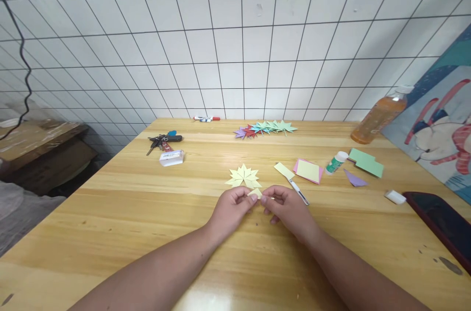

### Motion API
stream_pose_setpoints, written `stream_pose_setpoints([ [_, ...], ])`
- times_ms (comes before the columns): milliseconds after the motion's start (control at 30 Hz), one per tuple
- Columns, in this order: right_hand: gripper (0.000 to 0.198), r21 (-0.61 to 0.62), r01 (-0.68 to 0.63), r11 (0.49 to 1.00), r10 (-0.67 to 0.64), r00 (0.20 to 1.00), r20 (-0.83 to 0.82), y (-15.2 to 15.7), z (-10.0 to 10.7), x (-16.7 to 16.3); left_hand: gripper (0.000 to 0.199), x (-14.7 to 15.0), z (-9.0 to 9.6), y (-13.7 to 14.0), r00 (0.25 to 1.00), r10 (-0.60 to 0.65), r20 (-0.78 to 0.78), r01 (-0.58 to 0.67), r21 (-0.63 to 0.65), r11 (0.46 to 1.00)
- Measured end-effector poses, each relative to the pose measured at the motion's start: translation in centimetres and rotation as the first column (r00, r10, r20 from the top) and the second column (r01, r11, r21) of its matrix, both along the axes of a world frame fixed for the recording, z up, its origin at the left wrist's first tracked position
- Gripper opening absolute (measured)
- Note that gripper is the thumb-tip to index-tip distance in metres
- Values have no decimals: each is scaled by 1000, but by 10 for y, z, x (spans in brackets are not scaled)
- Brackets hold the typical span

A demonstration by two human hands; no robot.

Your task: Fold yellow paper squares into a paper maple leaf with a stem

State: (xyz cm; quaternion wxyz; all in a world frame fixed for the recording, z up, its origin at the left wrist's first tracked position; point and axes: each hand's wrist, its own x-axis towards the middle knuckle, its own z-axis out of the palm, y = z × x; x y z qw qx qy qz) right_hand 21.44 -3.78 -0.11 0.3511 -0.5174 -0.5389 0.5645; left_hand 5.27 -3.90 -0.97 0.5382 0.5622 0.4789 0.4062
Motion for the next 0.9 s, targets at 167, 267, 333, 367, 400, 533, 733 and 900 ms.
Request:
stream_pose_setpoints([
  [167,19,20,19,1000,-20,999,43,1,-1,0,27,1,-3,-1,999,-13,-29,13,17,1000],
  [267,21,32,8,999,-10,998,57,0,-1,1,26,2,-6,-1,999,-6,-54,7,26,1000],
  [333,24,39,0,999,-2,998,60,0,-1,1,25,2,-6,-1,999,-4,-51,6,39,999],
  [367,25,45,-5,999,2,998,61,-1,-2,2,24,1,-5,-1,999,-3,-44,5,41,999],
  [400,26,53,-10,999,7,998,63,-1,-2,2,24,1,-4,-1,999,-3,-36,4,42,999],
  [533,27,74,-40,996,33,995,91,-1,-3,3,24,1,3,-2,1000,4,-7,-4,32,999],
  [733,20,90,-4,996,-4,996,86,0,-2,3,23,0,1,-2,999,51,-3,-51,42,998],
  [900,26,69,-14,998,9,997,72,-1,-3,1,20,-1,-2,1,996,90,-25,-87,104,991],
])
